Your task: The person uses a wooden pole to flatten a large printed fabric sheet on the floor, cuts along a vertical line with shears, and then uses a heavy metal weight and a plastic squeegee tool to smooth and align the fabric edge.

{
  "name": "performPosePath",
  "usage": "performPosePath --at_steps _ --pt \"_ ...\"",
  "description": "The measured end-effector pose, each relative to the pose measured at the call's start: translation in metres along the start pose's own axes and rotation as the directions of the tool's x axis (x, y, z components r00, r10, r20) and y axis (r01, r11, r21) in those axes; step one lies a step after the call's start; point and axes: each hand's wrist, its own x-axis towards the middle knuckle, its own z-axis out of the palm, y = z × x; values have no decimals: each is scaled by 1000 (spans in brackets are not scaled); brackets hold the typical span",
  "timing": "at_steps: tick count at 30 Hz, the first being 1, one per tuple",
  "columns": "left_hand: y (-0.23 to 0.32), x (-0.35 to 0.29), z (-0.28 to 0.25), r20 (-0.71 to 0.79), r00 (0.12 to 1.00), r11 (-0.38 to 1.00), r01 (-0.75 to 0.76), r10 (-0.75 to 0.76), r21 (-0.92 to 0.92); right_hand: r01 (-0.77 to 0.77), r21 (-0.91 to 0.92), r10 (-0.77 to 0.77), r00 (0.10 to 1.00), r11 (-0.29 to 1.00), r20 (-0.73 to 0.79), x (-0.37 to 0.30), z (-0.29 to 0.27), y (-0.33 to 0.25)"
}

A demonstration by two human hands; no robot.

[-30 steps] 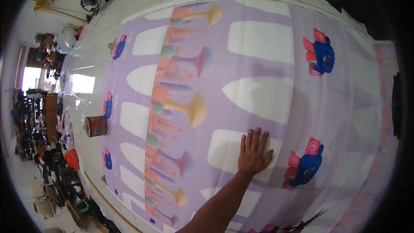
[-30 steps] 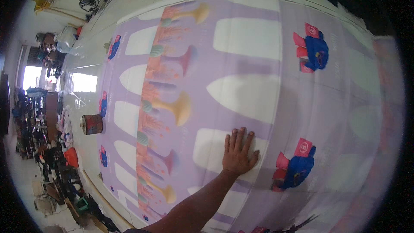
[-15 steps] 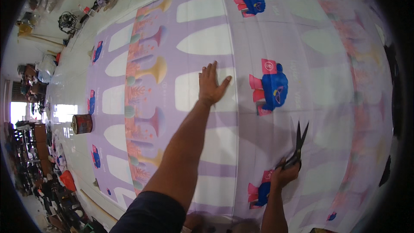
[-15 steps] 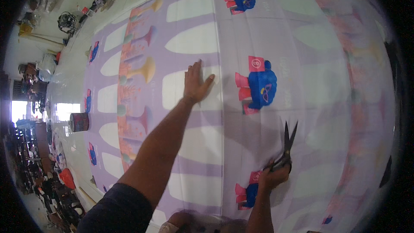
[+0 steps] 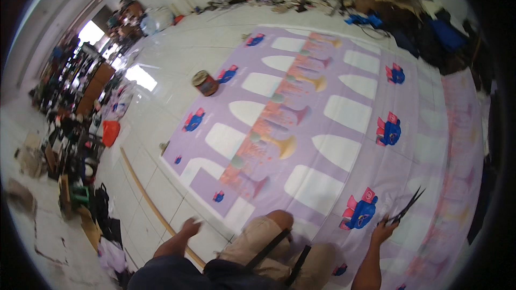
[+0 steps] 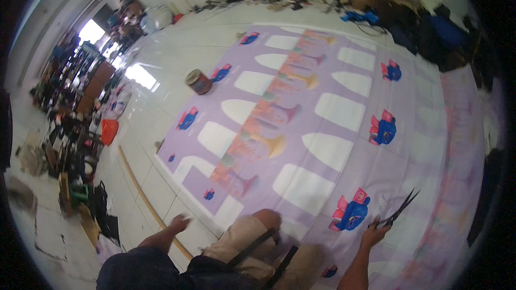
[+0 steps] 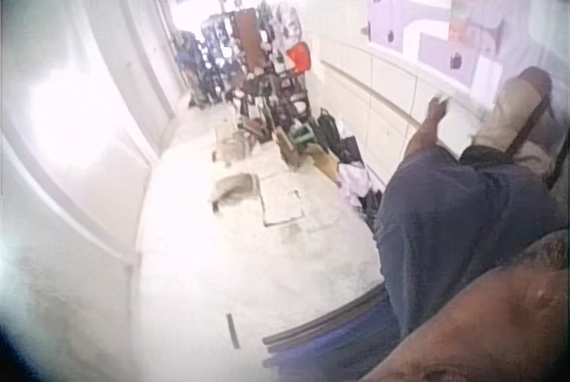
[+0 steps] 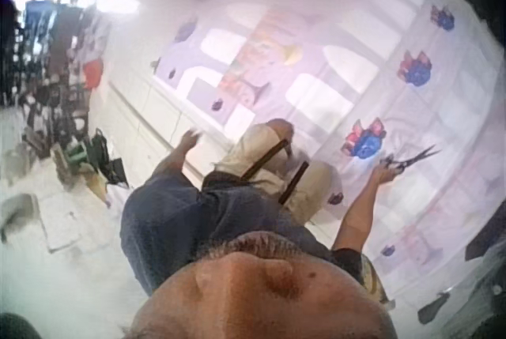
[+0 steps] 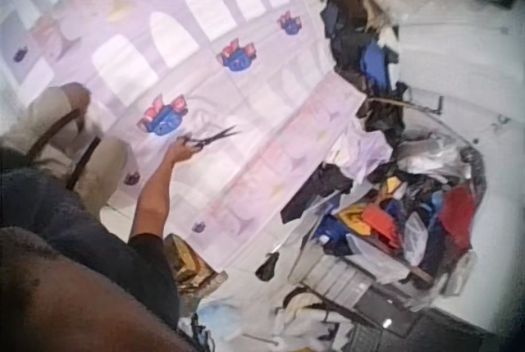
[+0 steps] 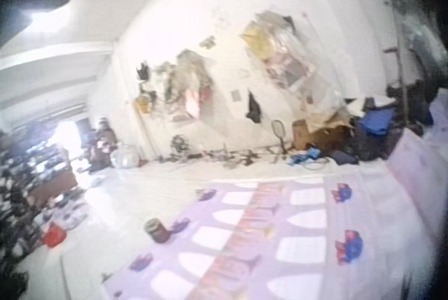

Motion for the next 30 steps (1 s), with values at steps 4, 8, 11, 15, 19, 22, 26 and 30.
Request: performPosePath --at_steps 4,8,11,15,19,22,26,30 --pt "-99 -159 110 207 718 747 638 -665 189 463 -478 -397 886 746 240 17 -163 87" --pt "-196 -251 174 457 706 840 476 -541 259 310 -493 -197 943 813 269 -87 -219 136" --pt "-93 -184 275 598 723 768 585 -348 -260 79 -620 70 974 780 214 -149 -274 176" --pt "0 -120 264 109 994 855 39 21 -517 -129 -649 406 864 750 298 -276 -261 209" --pt "81 -97 200 -38 937 665 -275 347 -695 -287 -536 521 775 794 357 -335 -248 222" --pt "70 -80 189 -25 927 604 -265 375 -752 -430 -439 593 720 789 361 -364 -233 227" --pt "-24 -41 179 12 918 755 -317 396 -574 -593 -323 675 627 738 389 -406 -202 224" --pt "46 -65 190 294 917 600 78 271 -796 -713 -352 793 576 607 201 -401 -273 266"
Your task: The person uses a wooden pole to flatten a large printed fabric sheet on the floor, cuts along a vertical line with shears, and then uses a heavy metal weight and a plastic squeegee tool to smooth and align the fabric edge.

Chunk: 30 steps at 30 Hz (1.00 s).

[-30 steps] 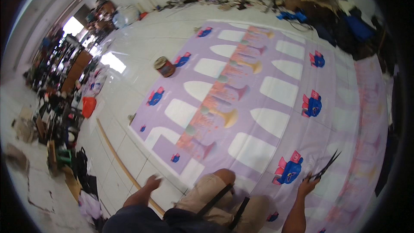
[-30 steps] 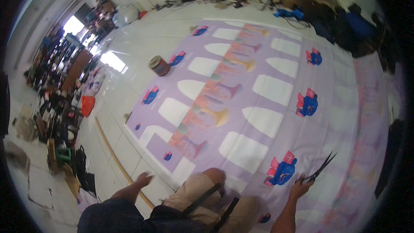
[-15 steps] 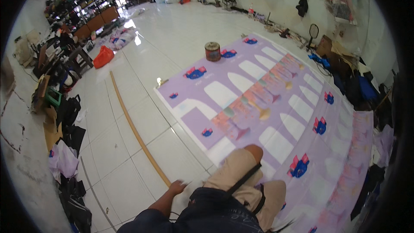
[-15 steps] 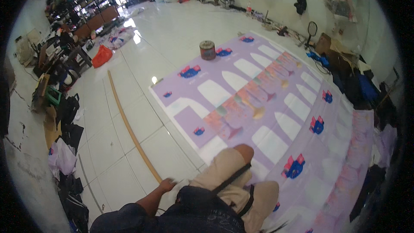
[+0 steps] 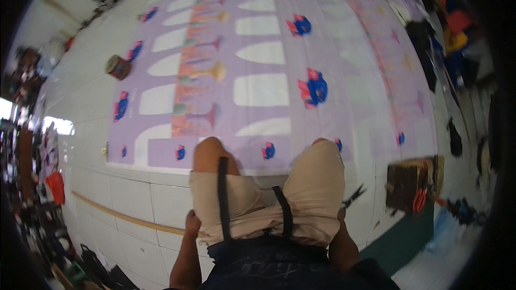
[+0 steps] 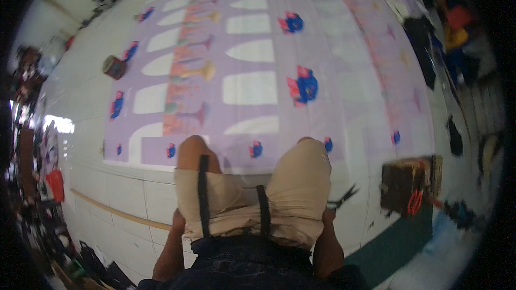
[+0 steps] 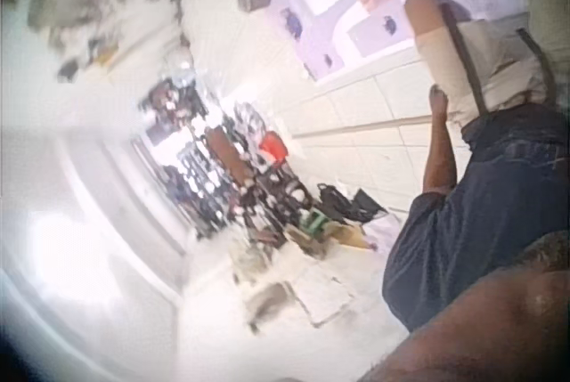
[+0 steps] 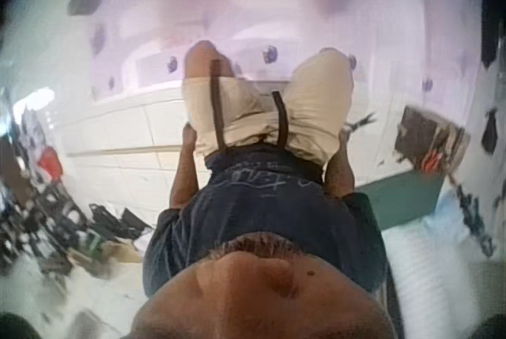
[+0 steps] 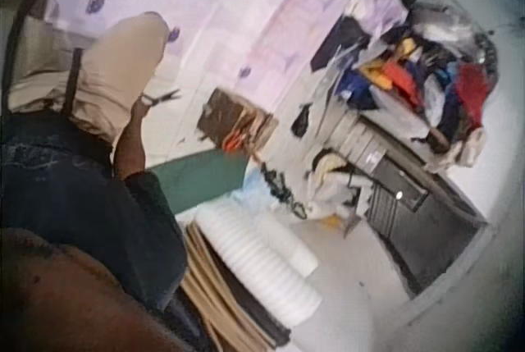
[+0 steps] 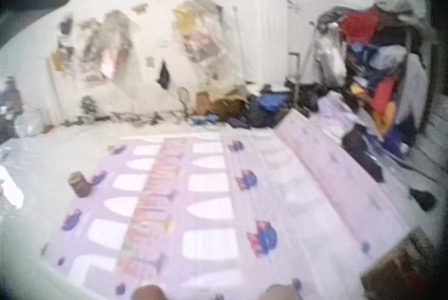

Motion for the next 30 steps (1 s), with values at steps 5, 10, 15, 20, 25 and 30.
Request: performPosePath --at_steps 5,10,15,20,25,30 --pt "-21 85 -54 262 953 941 -222 154 256 -102 -73 99 994 992 -43 5 -11 -18" --pt "6 176 -115 166 845 401 -403 507 823 261 -364 -405 817 894 -410 -21 -23 -168" --pt "45 183 -16 -294 938 888 -29 183 460 823 -418 -916 283 383 -283 -120 -20 -358" --pt "56 182 -3 -403 865 911 133 -299 -390 840 -542 -906 255 34 338 -139 149 -424" --pt "68 169 15 -283 906 800 94 -316 -592 781 -610 -757 319 -131 571 -123 260 -384" --pt "59 178 -9 -219 928 768 99 -301 -633 779 -625 -835 382 60 396 -99 274 -344"
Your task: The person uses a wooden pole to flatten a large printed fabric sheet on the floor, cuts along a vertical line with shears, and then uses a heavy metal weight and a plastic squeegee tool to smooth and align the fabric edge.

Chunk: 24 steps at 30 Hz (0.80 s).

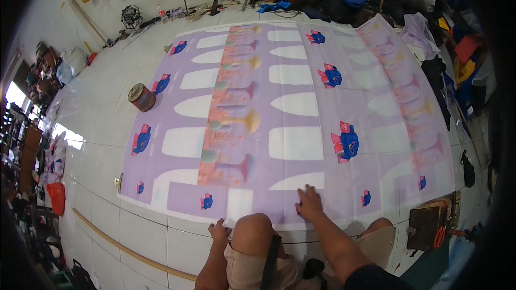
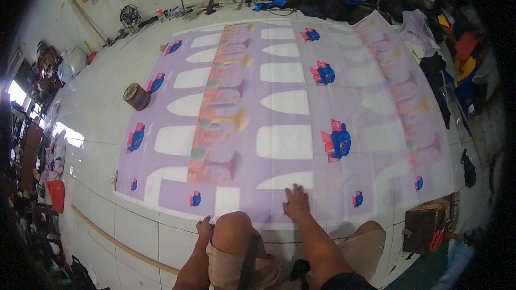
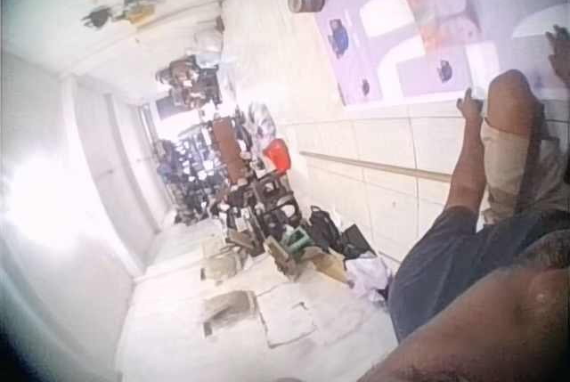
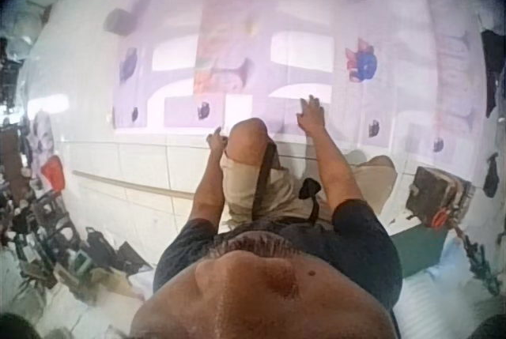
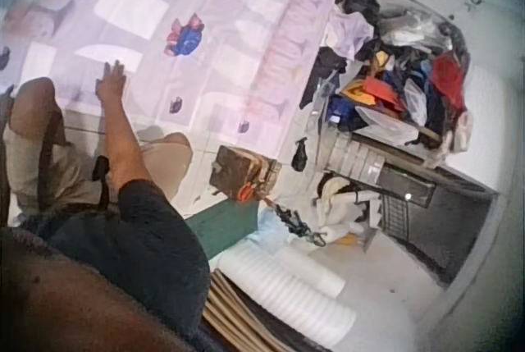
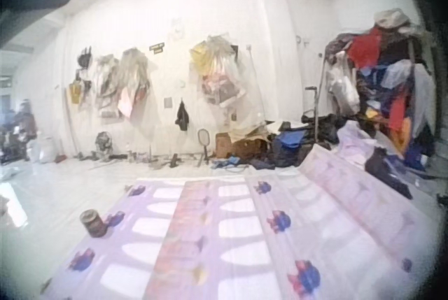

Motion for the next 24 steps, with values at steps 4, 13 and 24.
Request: performPosePath --at_steps 4,13,24 --pt "-36 13 23 -29 999 994 18 -15 112 -186 31 189 974 982 -122 -21 4 85" --pt "-51 26 9 366 930 891 -193 32 412 -306 389 381 915 869 -133 -4 -105 122" --pt "27 -85 -8 423 842 785 -497 335 369 -472 506 676 638 722 -369 -121 -184 238"
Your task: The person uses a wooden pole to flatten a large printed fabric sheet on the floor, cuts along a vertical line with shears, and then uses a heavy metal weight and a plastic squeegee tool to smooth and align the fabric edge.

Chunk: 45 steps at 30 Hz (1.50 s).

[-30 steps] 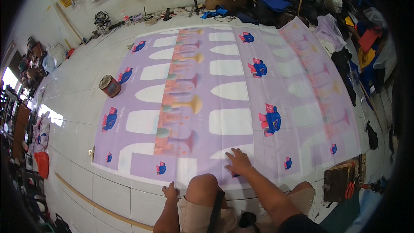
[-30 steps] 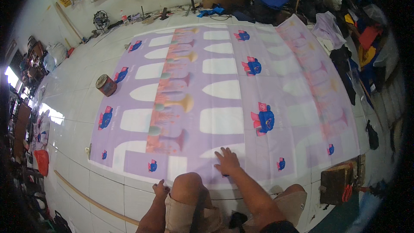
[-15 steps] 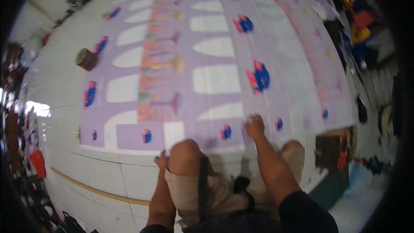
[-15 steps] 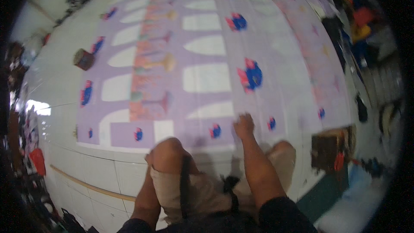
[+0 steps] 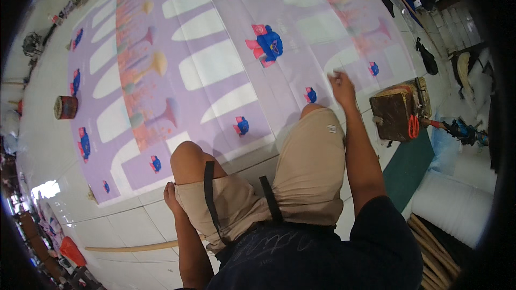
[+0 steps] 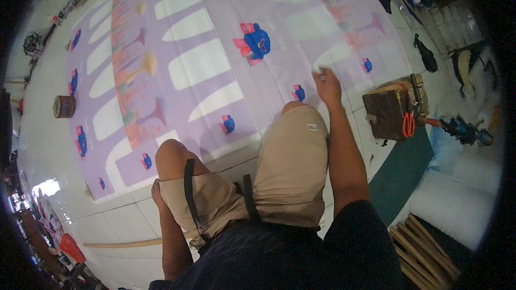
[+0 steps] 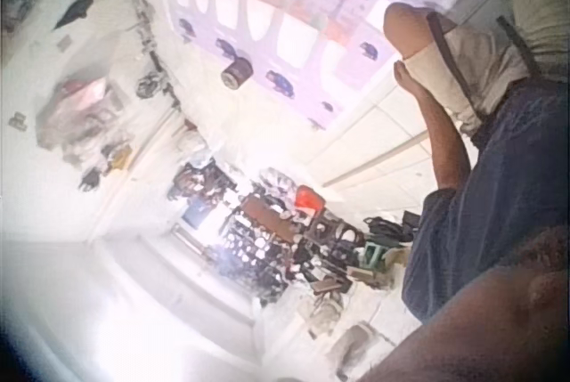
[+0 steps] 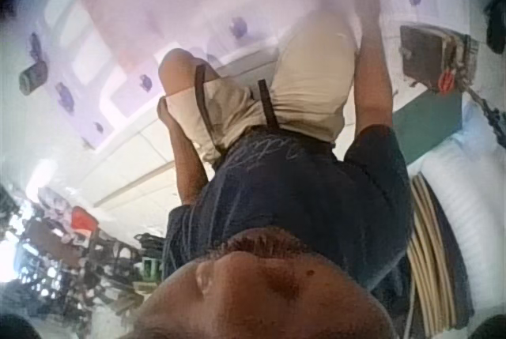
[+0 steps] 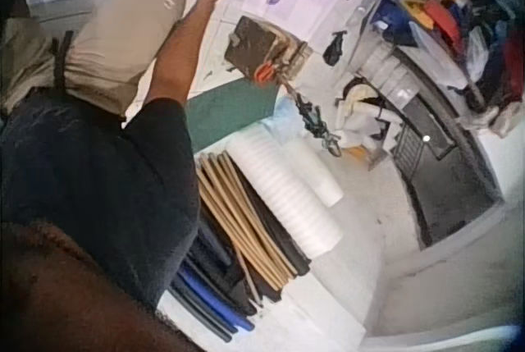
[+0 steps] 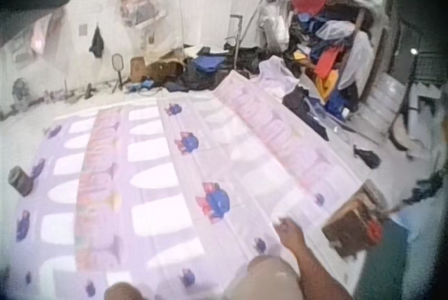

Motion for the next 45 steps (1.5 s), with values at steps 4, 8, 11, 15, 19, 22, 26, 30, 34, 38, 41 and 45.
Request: performPosePath --at_steps 4,8,11,15,19,22,26,30,34,38,41,45 --pt "116 -49 33 -43 989 988 -138 141 71 30 -320 109 907 947 408 -45 97 45" --pt "158 -70 41 53 897 707 -381 439 596 512 -259 -133 609 819 782 -93 138 -27" --pt "143 -93 51 68 925 838 -369 375 402 751 -268 -555 637 603 535 -122 217 75" --pt "161 -145 37 31 940 820 -312 339 480 902 -159 -796 429 401 427 -152 207 47" --pt "159 -153 53 -28 946 827 -267 322 494 844 -15 -724 469 537 506 -126 211 80" --pt "163 -156 54 -44 946 825 -257 322 504 810 20 -755 537 586 375 -111 203 91" --pt "159 -148 51 -21 939 819 -288 343 497 713 -141 -661 694 687 287 -104 199 86" --pt "162 -143 57 20 936 830 -321 351 456 676 -143 -618 725 723 304 -103 192 78" --pt "164 -135 74 60 927 825 -359 371 436 657 -45 -611 721 752 327 -103 186 77" --pt "155 -112 58 54 974 976 -218 218 -13 682 3 -656 702 731 279 -104 171 70" --pt "134 -63 40 10 1000 916 22 -20 -400 675 20 -654 706 738 271 -102 161 66" --pt "12 34 -50 -171 985 994 50 -33 100 684 46 -664 687 728 295 -94 160 42"
